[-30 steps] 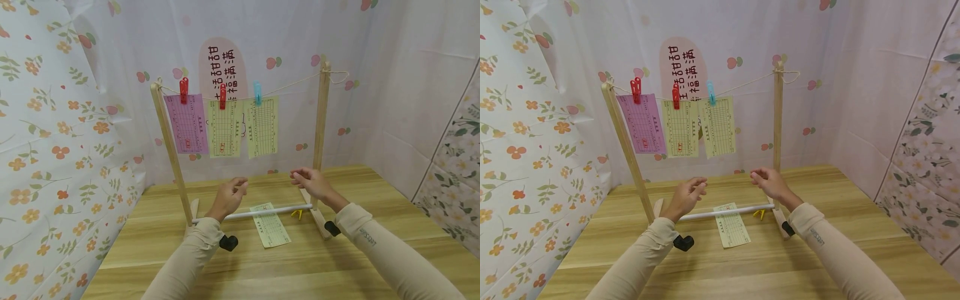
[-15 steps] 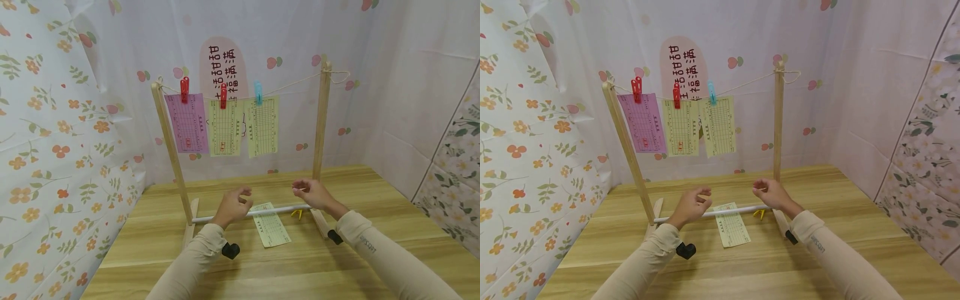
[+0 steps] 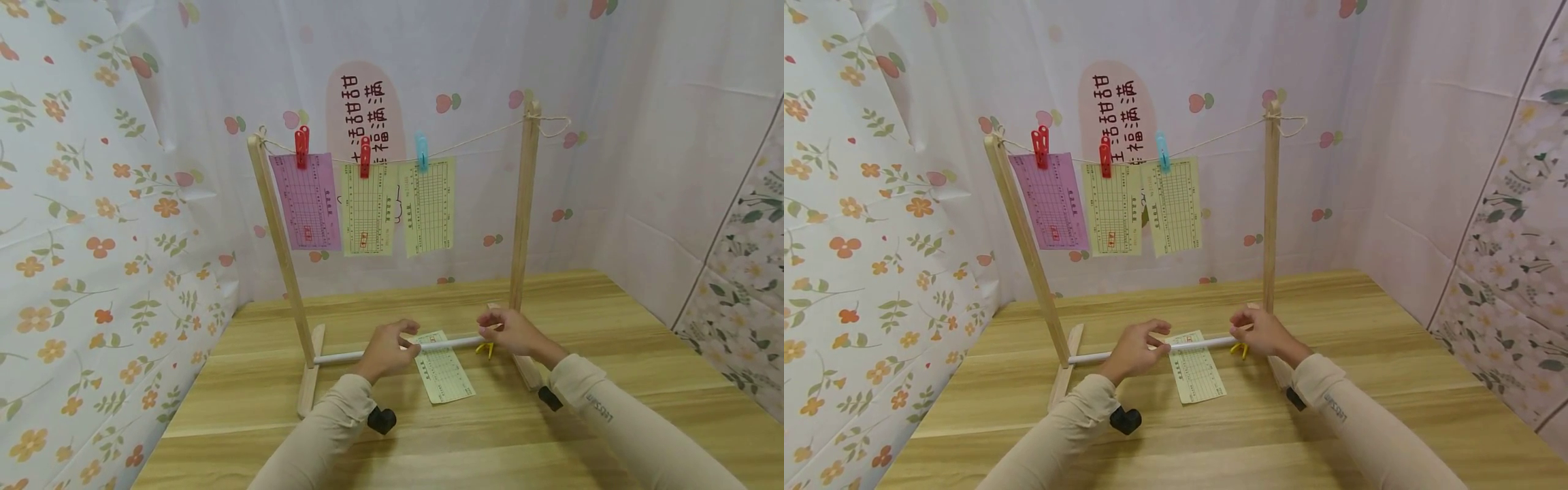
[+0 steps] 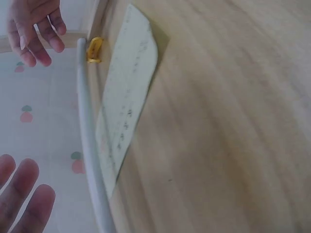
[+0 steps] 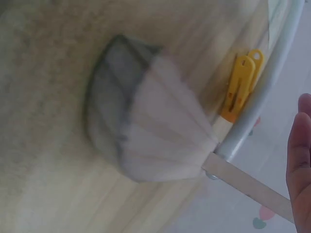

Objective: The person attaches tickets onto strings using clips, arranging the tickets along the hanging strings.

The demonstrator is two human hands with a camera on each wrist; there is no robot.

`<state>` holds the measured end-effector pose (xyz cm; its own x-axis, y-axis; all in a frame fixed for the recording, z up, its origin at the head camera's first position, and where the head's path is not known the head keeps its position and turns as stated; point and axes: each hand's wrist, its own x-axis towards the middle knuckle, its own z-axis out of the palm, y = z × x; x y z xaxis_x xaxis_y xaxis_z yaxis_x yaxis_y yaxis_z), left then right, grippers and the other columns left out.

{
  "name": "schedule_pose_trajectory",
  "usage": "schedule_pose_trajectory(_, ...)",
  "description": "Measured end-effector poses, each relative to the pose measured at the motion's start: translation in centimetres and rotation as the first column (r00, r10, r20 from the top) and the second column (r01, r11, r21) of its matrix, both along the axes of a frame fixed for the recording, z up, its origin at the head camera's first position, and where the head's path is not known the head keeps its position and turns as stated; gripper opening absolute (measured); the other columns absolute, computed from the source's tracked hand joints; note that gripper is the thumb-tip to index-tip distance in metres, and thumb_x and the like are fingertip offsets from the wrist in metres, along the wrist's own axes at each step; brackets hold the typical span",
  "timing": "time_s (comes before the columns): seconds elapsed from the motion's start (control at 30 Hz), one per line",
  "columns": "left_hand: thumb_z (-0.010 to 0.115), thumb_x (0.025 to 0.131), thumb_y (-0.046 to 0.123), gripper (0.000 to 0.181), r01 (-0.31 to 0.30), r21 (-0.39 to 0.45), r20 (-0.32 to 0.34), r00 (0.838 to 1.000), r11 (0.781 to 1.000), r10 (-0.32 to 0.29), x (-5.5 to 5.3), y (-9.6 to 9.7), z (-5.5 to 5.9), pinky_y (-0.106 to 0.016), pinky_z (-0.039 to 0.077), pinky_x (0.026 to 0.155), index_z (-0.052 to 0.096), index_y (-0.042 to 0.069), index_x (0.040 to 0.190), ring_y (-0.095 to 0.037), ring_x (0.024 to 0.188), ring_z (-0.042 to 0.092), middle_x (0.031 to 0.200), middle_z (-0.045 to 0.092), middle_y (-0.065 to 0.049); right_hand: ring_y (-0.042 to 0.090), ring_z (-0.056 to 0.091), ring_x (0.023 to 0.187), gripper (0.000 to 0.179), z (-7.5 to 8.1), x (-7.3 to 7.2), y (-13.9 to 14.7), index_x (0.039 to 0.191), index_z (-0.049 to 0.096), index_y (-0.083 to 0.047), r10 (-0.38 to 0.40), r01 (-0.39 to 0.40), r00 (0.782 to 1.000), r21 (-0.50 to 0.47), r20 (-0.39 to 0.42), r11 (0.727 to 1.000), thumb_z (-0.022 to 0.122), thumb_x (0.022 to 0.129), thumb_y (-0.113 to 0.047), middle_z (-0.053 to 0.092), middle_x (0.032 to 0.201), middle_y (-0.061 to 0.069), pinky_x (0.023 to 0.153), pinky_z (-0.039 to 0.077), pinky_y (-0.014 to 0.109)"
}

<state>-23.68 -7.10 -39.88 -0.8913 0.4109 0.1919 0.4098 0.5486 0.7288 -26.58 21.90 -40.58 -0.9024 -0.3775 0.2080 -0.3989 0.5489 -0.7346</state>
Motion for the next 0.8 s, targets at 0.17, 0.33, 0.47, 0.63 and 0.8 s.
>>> schedule_pose_trajectory(0.17,0.063,0.090,0.010,0.039,0.013,-0.033,0.009,1.000,0.999,-0.013,0.0,0.3,-0.8,-0.028,0.056,0.069,0.058,0.003,0.128,-0.025,0.093,0.067,0.124,0.060,-0.017,0.033,0.060,0.102,0.025,-0.5,0.1,-0.1,0.109,0.062,0.009,0.004,-0.004,1.000,0.032,0.017,0.999,0.062,0.094,-0.010,0.066,0.105,0.017,0.087,0.052,0.045)
schedule_pose_trajectory(0.33,0.063,0.090,0.013,0.039,0.011,-0.075,0.024,1.000,0.997,-0.009,0.0,0.6,-1.5,-0.029,0.056,0.073,0.059,0.000,0.126,-0.024,0.095,0.067,0.123,0.061,-0.014,0.030,0.062,0.098,0.021,-1.0,0.2,0.0,0.105,0.063,0.008,0.026,-0.028,0.999,0.055,0.031,0.998,0.064,0.093,-0.009,0.067,0.100,0.013,0.084,0.054,0.043)
schedule_pose_trajectory(0.47,0.064,0.090,0.015,0.038,0.008,-0.130,0.041,0.999,0.992,-0.003,0.2,0.9,-1.7,-0.029,0.055,0.071,0.060,0.001,0.125,-0.020,0.091,0.066,0.123,0.062,-0.012,0.031,0.064,0.095,0.020,-1.4,0.1,0.2,0.103,0.063,0.007,0.073,-0.075,0.997,0.073,0.036,0.994,0.064,0.093,-0.010,0.068,0.098,0.012,0.082,0.055,0.044)
schedule_pose_trajectory(0.63,0.066,0.090,0.015,0.037,0.019,-0.182,0.098,0.995,0.983,-0.001,0.5,1.1,-2.0,-0.028,0.053,0.066,0.061,0.001,0.124,-0.015,0.082,0.063,0.106,0.066,-0.010,0.031,0.065,0.094,0.022,-1.6,0.2,0.2,0.104,0.064,0.006,0.112,-0.114,0.993,0.127,0.021,0.985,0.064,0.093,-0.013,0.068,0.099,0.011,0.082,0.054,0.045)
schedule_pose_trajectory(0.8,0.068,0.088,0.014,0.033,0.043,-0.227,0.075,0.997,0.973,-0.027,0.7,1.2,-2.3,-0.027,0.053,0.066,0.065,0.001,0.119,-0.016,0.079,0.066,0.092,0.068,-0.009,0.031,0.064,0.096,0.025,-1.6,0.3,0.3,0.106,0.064,0.006,0.140,-0.145,0.989,0.147,0.045,0.979,0.065,0.093,-0.016,0.069,0.102,0.012,0.083,0.053,0.047)
